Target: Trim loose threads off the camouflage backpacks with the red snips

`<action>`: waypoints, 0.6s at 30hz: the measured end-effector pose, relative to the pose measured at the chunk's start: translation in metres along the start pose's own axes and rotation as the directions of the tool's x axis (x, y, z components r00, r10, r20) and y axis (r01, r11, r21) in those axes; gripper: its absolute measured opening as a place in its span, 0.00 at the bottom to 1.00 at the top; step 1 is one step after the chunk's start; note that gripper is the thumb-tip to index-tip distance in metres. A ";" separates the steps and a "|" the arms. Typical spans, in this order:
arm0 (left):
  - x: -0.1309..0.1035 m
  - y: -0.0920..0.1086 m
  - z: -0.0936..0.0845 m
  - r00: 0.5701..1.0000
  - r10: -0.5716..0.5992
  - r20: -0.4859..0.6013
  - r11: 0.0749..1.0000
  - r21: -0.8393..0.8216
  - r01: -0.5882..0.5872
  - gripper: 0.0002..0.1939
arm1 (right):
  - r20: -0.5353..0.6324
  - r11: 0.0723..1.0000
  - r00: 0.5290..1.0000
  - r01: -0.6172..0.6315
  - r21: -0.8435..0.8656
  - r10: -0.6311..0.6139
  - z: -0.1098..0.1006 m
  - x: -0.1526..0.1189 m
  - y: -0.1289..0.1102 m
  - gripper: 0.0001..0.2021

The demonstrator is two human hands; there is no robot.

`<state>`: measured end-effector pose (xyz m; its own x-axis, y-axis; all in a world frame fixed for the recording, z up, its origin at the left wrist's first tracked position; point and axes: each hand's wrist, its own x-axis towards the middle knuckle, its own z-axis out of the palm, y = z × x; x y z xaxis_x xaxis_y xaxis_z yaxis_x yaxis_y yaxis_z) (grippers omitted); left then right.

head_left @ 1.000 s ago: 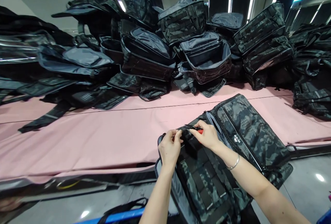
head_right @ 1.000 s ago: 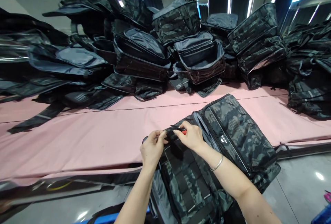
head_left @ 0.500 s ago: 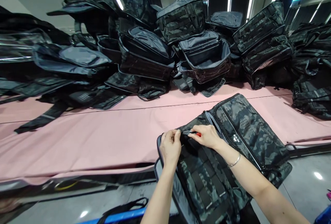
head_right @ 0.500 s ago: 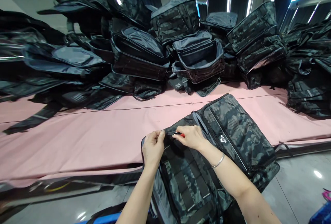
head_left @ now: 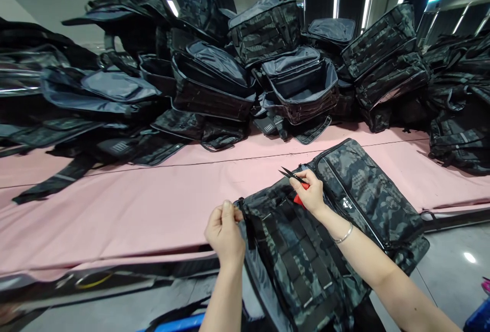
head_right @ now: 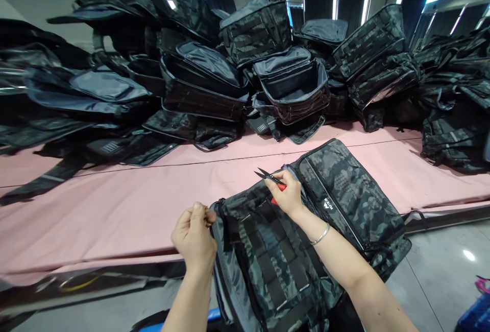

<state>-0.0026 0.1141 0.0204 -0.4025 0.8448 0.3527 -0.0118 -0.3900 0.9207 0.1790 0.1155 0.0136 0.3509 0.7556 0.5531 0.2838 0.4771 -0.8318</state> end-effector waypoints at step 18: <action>-0.043 -0.010 -0.047 0.987 -0.150 -0.054 0.932 0.325 0.160 0.25 | -0.016 0.998 0.998 -0.063 0.016 0.064 0.005 0.001 0.004 0.17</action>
<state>-0.0283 0.0645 -0.0118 -0.4452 0.8726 0.2009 0.2222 -0.1096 0.9688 0.1759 0.1207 0.0107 0.3825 0.7772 0.4997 0.2469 0.4352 -0.8658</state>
